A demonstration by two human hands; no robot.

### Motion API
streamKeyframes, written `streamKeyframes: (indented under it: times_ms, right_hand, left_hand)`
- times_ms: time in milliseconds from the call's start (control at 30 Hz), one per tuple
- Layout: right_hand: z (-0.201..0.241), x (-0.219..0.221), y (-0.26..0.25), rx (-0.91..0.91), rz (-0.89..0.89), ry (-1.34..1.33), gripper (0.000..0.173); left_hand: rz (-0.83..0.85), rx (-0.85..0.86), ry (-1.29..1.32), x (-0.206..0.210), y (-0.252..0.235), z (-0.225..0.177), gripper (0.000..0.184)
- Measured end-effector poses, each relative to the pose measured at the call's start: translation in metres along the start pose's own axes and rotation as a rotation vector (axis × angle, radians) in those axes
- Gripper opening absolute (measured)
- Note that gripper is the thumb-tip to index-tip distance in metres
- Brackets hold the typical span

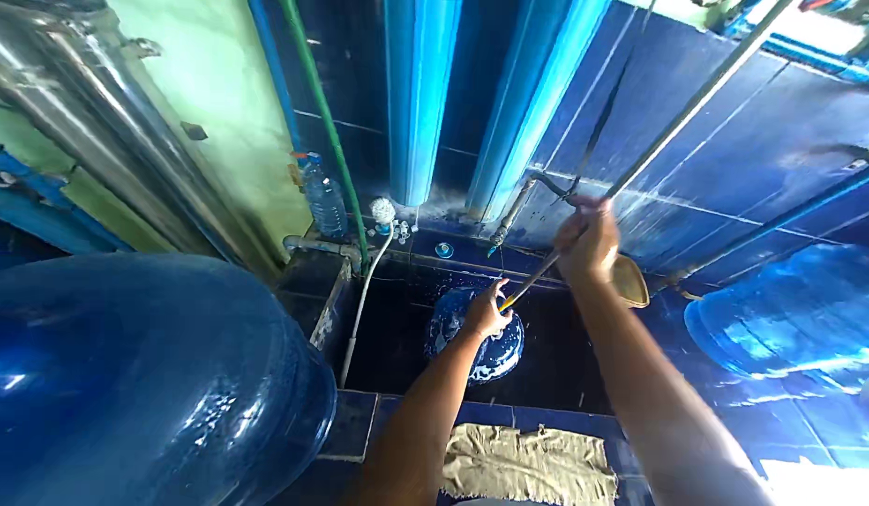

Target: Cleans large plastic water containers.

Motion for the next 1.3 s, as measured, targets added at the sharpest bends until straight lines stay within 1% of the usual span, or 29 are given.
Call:
streamKeyframes:
  times_ms: [67,100,167,233,300,333,367,400,467,500,533,600,633,667,700,733,767,833,867,933,967,1000,1067,1100,1133,1167,1200,1267,1300]
  right_hand:
    - [0.032,0.014,-0.011,-0.059,0.034,-0.047,0.056]
    - [0.033,0.018,-0.007,-0.083,0.051,-0.052,0.057]
    - [0.001,0.013,0.013,-0.05,0.112,0.032,0.063]
    - [-0.059,-0.001,0.032,0.095,0.163,0.045,0.072]
    - [-0.108,-0.007,0.044,0.354,0.242,0.006,0.072]
    - [-0.119,-0.008,0.047,0.481,0.339,0.027,0.071]
    - [-0.121,-0.008,0.05,0.597,0.509,0.098,0.072]
    - [-0.113,-0.008,0.052,0.693,0.735,0.217,0.067]
    - [-0.072,0.003,0.056,0.866,1.164,0.571,0.044]
    - [-0.049,0.008,0.06,0.951,1.308,0.806,0.044]
    - [-0.031,0.009,0.063,1.004,1.397,1.07,0.054]
    - [-0.028,-0.019,0.05,0.97,1.489,1.558,0.081]
    - [-0.034,-0.033,0.035,0.918,1.468,1.809,0.083]
    - [-0.038,-0.038,0.019,0.83,1.407,2.018,0.074]
    - [-0.04,-0.031,0.008,0.723,1.315,2.166,0.057]
    - [-0.04,-0.011,0.008,0.627,1.205,2.262,0.038]
    - [-0.041,0.012,0.019,0.535,1.118,2.308,0.028]
    - [-0.048,0.049,0.05,0.4,1.047,2.332,0.026]
    - [-0.051,0.053,0.061,0.337,1.035,2.285,0.028]
    - [-0.054,0.027,0.064,0.232,1.037,2.124,0.034]
    - [-0.056,0.005,0.057,0.213,1.058,2.079,0.037]
    - [-0.058,-0.016,0.047,0.26,1.096,2.051,0.039]
    - [-0.062,-0.045,0.017,0.538,1.191,1.979,0.042]
    - [-0.066,-0.048,0.004,0.67,1.253,1.948,0.041]
    - [-0.067,-0.042,-0.002,0.737,1.31,1.973,0.04]
    - [-0.067,-0.025,-0.001,0.731,1.328,2.05,0.038]
    - [-0.065,-0.001,0.009,0.668,1.292,2.153,0.036]
    - [-0.058,0.041,0.042,0.485,1.148,2.284,0.029]
    - [-0.056,0.045,0.054,0.373,1.091,2.27,0.028]
  left_hand:
    - [-0.005,0.034,0.073,-0.004,-0.001,0.006,0.086]
    - [-0.025,0.05,0.121,-0.003,-0.001,0.01,0.091]
    - [-0.102,0.056,0.234,0.004,0.0,0.022,0.101]
    - [-0.138,0.009,0.301,0.011,0.002,0.03,0.101]
    - [-0.053,-0.069,0.257,0.009,0.003,0.031,0.086]
    - [0.02,-0.098,0.212,0.005,0.003,0.027,0.081]
    - [0.083,-0.106,0.17,0.001,0.004,0.024,0.08]
    - [0.116,-0.091,0.142,0.0,0.007,0.023,0.078]
    - [0.097,-0.017,0.142,-0.005,0.018,0.02,0.072]
    - [0.067,0.03,0.139,-0.006,0.025,0.021,0.067]
    - [0.039,0.068,0.132,-0.008,0.032,0.022,0.062]
    - [0.013,0.122,0.137,-0.003,0.04,0.023,0.059]
    - [0.007,0.152,0.127,0.004,0.041,0.019,0.059]
    - [0.014,0.177,0.102,0.011,0.038,0.014,0.06]
    - [0.056,0.169,0.071,0.015,0.033,0.007,0.062]
    - [0.106,0.126,0.05,0.016,0.025,0.001,0.064]
    - [0.143,0.061,0.042,0.012,0.015,-0.003,0.064]
    - [0.136,-0.064,0.057,-0.005,-0.008,0.004,0.065]
    - [0.104,-0.102,0.078,-0.014,-0.017,0.014,0.066]
    - [0.06,-0.111,0.12,-0.022,-0.02,0.033,0.067]
    - [0.05,-0.085,0.121,-0.02,-0.016,0.038,0.067]
    - [0.051,-0.046,0.118,-0.015,-0.006,0.038,0.066]
    - [0.089,0.053,0.091,0.004,0.015,0.02,0.064]
    - [0.126,0.089,0.064,0.013,0.022,0.008,0.064]
    - [0.169,0.103,0.038,0.02,0.025,-0.003,0.065]
    - [0.197,0.092,0.014,0.023,0.022,-0.009,0.065]
    - [0.194,0.058,0.0,0.021,0.015,-0.01,0.063]
    - [0.143,-0.034,0.029,-0.001,-0.008,0.002,0.061]
    - [0.128,-0.067,0.055,-0.013,-0.017,0.014,0.063]
Point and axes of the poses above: each hand's wrist, its own y-axis away from the middle knuckle, its own x-axis out of the palm, z = x × y, the point moved 4 cm from there along -y, towards the middle knuckle, and after that the axes turned 11 degrees about -y, right-handed, at the moved point
